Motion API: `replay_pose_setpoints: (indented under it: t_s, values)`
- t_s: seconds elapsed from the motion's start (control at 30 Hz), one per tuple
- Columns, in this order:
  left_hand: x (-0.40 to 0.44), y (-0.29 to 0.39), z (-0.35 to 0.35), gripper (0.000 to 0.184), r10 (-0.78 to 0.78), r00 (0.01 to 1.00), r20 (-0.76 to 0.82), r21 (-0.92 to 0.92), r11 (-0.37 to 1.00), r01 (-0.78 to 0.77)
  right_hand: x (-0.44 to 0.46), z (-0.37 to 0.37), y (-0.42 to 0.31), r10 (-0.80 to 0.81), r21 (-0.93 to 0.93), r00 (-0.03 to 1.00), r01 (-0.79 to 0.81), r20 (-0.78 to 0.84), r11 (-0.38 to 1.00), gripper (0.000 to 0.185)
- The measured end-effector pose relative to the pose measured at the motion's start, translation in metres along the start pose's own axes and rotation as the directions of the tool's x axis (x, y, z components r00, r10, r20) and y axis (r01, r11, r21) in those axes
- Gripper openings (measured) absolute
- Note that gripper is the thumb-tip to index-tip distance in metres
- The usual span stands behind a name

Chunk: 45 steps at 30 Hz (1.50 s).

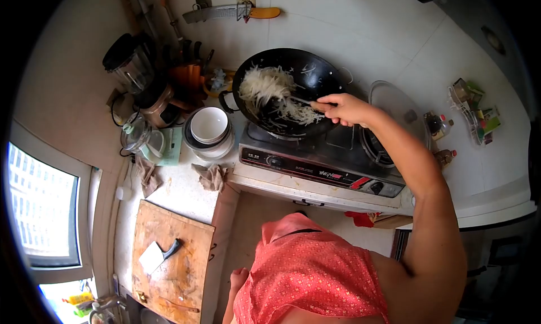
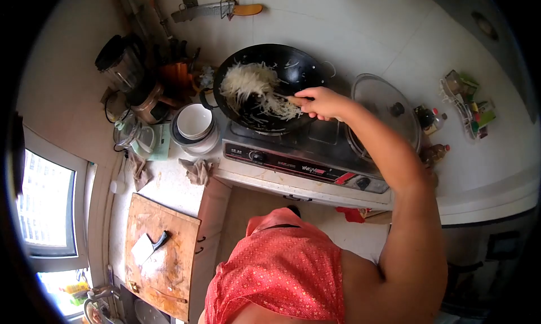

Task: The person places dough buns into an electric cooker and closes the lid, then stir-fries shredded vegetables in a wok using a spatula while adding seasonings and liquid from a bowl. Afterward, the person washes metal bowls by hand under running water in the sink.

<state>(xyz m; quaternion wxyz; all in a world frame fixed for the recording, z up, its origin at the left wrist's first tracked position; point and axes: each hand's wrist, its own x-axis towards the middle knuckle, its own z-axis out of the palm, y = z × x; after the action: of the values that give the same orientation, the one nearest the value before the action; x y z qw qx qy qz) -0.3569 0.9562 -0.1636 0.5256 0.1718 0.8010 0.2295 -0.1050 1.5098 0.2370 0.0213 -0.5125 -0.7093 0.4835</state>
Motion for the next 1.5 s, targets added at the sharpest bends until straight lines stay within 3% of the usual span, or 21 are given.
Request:
replay_pose_setpoints:
  t_s: [0.07,0.2,0.37,0.47,0.57,0.63,0.67,0.73,0.77,0.83,0.97,1.03,1.07,1.13,1.3,1.33,1.37,1.4,1.43,1.47,1.5]
  values:
    - [0.001,-0.010,0.001,0.027,-0.050,0.999,0.012,-0.153,0.987,0.052,-0.017,-0.015,0.000,0.059,0.183,0.997,-0.048,-0.054,0.982,0.048]
    - [0.006,-0.042,0.016,0.028,-0.042,0.993,-0.108,-0.091,0.995,0.033,-0.001,-0.023,-0.003,-0.010,0.117,0.993,0.024,-0.118,0.993,0.048]
    - [0.011,-0.044,0.016,0.029,-0.075,0.997,-0.031,-0.195,0.979,0.068,0.039,0.013,0.032,-0.382,-0.457,0.924,0.343,0.009,0.820,0.052]
    - [0.005,-0.024,0.010,0.027,-0.026,1.000,-0.010,-0.134,0.991,0.024,-0.028,-0.035,-0.010,-0.195,-0.533,0.951,0.297,0.240,0.792,0.053]
    - [0.005,-0.021,0.011,0.025,-0.037,0.999,-0.036,-0.121,0.992,0.032,-0.068,-0.066,-0.038,-0.159,-0.648,0.961,0.270,0.226,0.712,0.049]
    - [0.002,-0.029,0.016,0.025,-0.076,0.996,-0.047,-0.225,0.972,0.063,-0.080,-0.064,-0.050,-0.101,-0.885,0.989,-0.050,-0.109,0.463,0.040]
    - [0.002,-0.032,0.016,0.025,-0.073,0.996,-0.045,-0.212,0.975,0.062,-0.074,-0.059,-0.051,-0.101,-0.885,0.989,-0.048,-0.107,0.464,0.040]
    - [0.002,-0.031,0.013,0.026,-0.066,0.997,-0.045,-0.200,0.978,0.056,-0.048,-0.042,-0.049,-0.180,-0.967,0.960,-0.182,-0.214,0.179,0.032]
    - [-0.001,-0.028,0.011,0.025,-0.077,0.997,-0.015,-0.125,0.989,0.075,-0.029,-0.034,-0.036,-0.184,-0.967,0.960,-0.181,-0.213,0.177,0.032]
    - [-0.005,-0.025,0.012,0.025,-0.089,0.996,0.012,-0.054,0.995,0.089,0.004,-0.019,-0.013,-0.572,-0.984,0.806,-0.067,-0.152,0.166,0.027]
    - [-0.004,-0.039,0.019,0.027,-0.143,0.986,-0.086,-0.052,0.989,0.139,-0.009,-0.044,-0.006,-0.779,-0.981,0.625,0.178,0.047,0.083,0.022]
    - [0.004,-0.066,0.026,0.029,-0.162,0.982,-0.098,-0.123,0.981,0.150,-0.055,-0.063,-0.041,-0.551,-0.982,0.829,0.010,-0.096,0.186,0.019]
    - [0.016,-0.088,0.030,0.031,-0.141,0.988,-0.066,-0.134,0.982,0.132,-0.066,-0.076,-0.044,-0.551,-0.982,0.829,0.010,-0.096,0.186,0.019]
    - [0.022,-0.100,0.033,0.033,-0.117,0.992,-0.036,-0.145,0.983,0.111,-0.078,-0.100,-0.044,-0.226,-0.896,0.955,-0.074,-0.189,0.438,0.021]
    - [0.021,-0.087,0.031,0.031,-0.127,0.988,-0.083,-0.042,0.991,0.124,-0.045,-0.043,-0.036,-0.182,-0.780,0.956,0.295,0.232,0.551,0.033]
    - [0.011,-0.070,0.027,0.031,-0.128,0.988,-0.081,-0.040,0.991,0.125,-0.031,-0.022,-0.030,-0.286,-0.706,0.944,0.316,0.166,0.634,0.037]
    - [0.000,-0.044,0.023,0.029,-0.126,0.990,-0.062,-0.048,0.991,0.124,0.017,-0.014,0.023,-0.615,-0.689,0.778,0.517,0.129,0.509,0.040]
    - [-0.005,-0.028,0.020,0.027,-0.125,0.991,-0.043,-0.055,0.991,0.123,0.018,-0.012,0.021,-0.615,-0.689,0.777,0.517,0.130,0.508,0.040]
    - [0.001,-0.023,0.009,0.027,-0.126,0.991,-0.044,-0.055,0.991,0.123,0.018,-0.009,0.016,-0.358,-0.390,0.933,0.340,0.030,0.855,0.043]
    - [0.009,-0.022,-0.009,0.027,-0.183,0.956,0.231,-0.270,0.932,0.243,0.018,-0.006,0.011,-0.049,-0.024,0.998,0.051,0.048,0.998,0.046]
    - [0.012,-0.026,-0.011,0.026,-0.173,0.914,0.367,-0.367,0.876,0.313,0.001,-0.009,0.000,-0.018,0.022,0.999,0.017,0.027,1.000,0.045]
